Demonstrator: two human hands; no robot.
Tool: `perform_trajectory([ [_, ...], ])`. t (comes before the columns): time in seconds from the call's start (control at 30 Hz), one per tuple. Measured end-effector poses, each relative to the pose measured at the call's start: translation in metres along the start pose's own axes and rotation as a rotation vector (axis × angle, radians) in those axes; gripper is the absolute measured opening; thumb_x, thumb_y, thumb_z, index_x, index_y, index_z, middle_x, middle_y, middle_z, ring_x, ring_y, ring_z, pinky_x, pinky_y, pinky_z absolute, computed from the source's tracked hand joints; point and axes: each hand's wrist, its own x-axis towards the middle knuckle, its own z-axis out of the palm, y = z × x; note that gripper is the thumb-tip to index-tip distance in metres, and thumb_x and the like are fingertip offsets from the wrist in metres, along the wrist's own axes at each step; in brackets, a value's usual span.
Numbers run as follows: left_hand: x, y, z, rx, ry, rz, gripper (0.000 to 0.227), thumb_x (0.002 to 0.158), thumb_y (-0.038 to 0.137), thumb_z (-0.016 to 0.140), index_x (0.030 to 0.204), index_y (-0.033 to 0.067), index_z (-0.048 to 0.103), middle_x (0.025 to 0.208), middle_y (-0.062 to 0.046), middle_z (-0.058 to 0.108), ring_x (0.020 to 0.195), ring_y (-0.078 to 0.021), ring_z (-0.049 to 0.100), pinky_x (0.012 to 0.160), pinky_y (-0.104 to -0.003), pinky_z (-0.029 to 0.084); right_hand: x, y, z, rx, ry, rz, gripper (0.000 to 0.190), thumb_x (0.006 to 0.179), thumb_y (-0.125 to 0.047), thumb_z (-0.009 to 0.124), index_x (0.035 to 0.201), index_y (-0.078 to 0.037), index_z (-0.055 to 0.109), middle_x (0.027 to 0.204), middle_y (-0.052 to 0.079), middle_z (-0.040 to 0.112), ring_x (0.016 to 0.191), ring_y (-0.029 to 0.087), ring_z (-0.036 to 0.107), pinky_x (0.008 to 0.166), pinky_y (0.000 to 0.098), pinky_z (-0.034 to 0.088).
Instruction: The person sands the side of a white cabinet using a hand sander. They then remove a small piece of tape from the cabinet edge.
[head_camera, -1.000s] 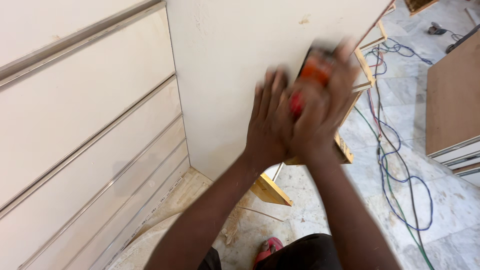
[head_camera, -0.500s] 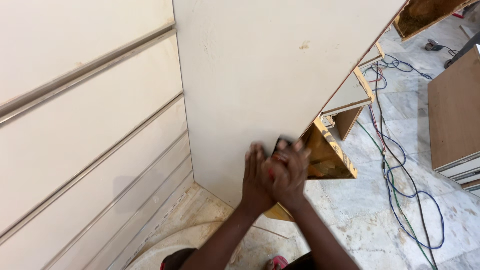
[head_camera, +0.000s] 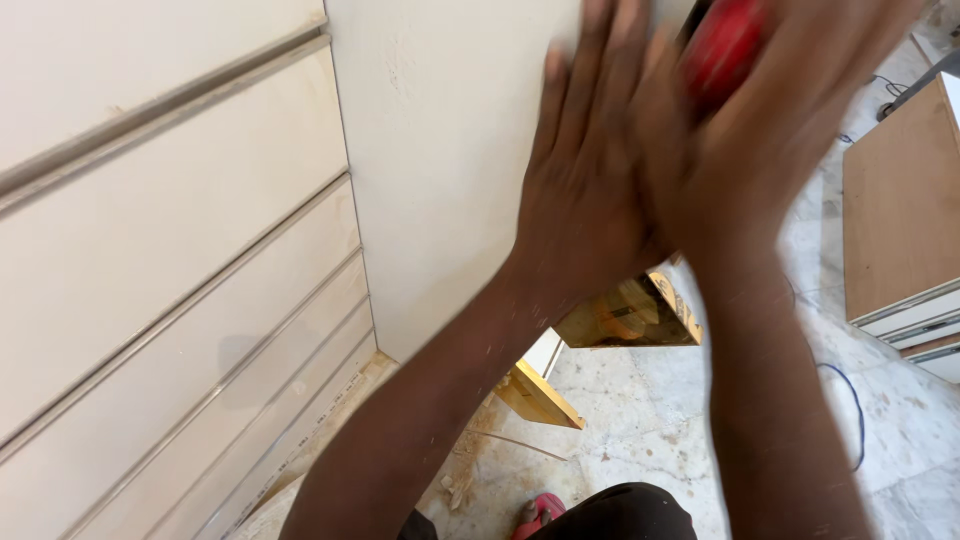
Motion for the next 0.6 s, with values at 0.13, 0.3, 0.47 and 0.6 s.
perform_trajectory([
  [0.13, -0.124, -0.039, 0.029, 0.091, -0.082, -0.019, 0.073, 0.102, 0.038, 0.064, 0.153, -0.0056, 0.033, 0.16, -0.041, 0.024, 0.155, -0.0583, 0.021, 0.128, -0.065, 0.023, -0.108, -0.063, 0.016, 0.063, -0.15, 0.057, 0.025, 0.098, -0.01, 0.071, 0.12, -0.004, 0.061, 0.144, 0.026, 0.053, 0.143, 0.05, 0.042, 0.124, 0.072, 0.025],
  [0.3, -0.268, -0.068, 0.045, 0.173, -0.153, -0.089, 0.071, 0.108, 0.029, 0.058, 0.152, -0.0148, 0.023, 0.161, -0.043, 0.024, 0.154, -0.0583, 0.025, 0.128, -0.064, 0.024, -0.246, -0.111, 0.047, 0.076, -0.06, 0.032, 0.031, 0.095, -0.016, 0.079, 0.113, -0.013, 0.054, 0.14, 0.019, 0.054, 0.14, 0.044, 0.043, 0.12, 0.0617, 0.033],
  [0.47, -0.252, -0.056, 0.049, 0.156, -0.149, -0.083, 0.077, 0.104, 0.034, 0.062, 0.151, -0.0129, 0.021, 0.16, -0.043, 0.021, 0.153, -0.0589, 0.02, 0.126, -0.065, 0.021, -0.258, -0.088, 0.045, 0.083, -0.062, -0.014, 0.03, 0.096, -0.015, 0.079, 0.114, -0.013, 0.055, 0.143, 0.019, 0.05, 0.143, 0.04, 0.047, 0.121, 0.0593, 0.036],
  [0.6, -0.139, -0.025, 0.029, 0.115, -0.132, -0.046, 0.08, 0.099, 0.036, 0.065, 0.151, -0.0113, 0.027, 0.161, -0.043, 0.021, 0.156, -0.0584, 0.017, 0.128, -0.066, 0.018, -0.106, -0.067, -0.004, -0.001, -0.084, -0.059, 0.028, 0.105, -0.008, 0.075, 0.121, 0.0, 0.054, 0.156, 0.034, 0.039, 0.151, 0.052, 0.037, 0.127, 0.0717, 0.028],
])
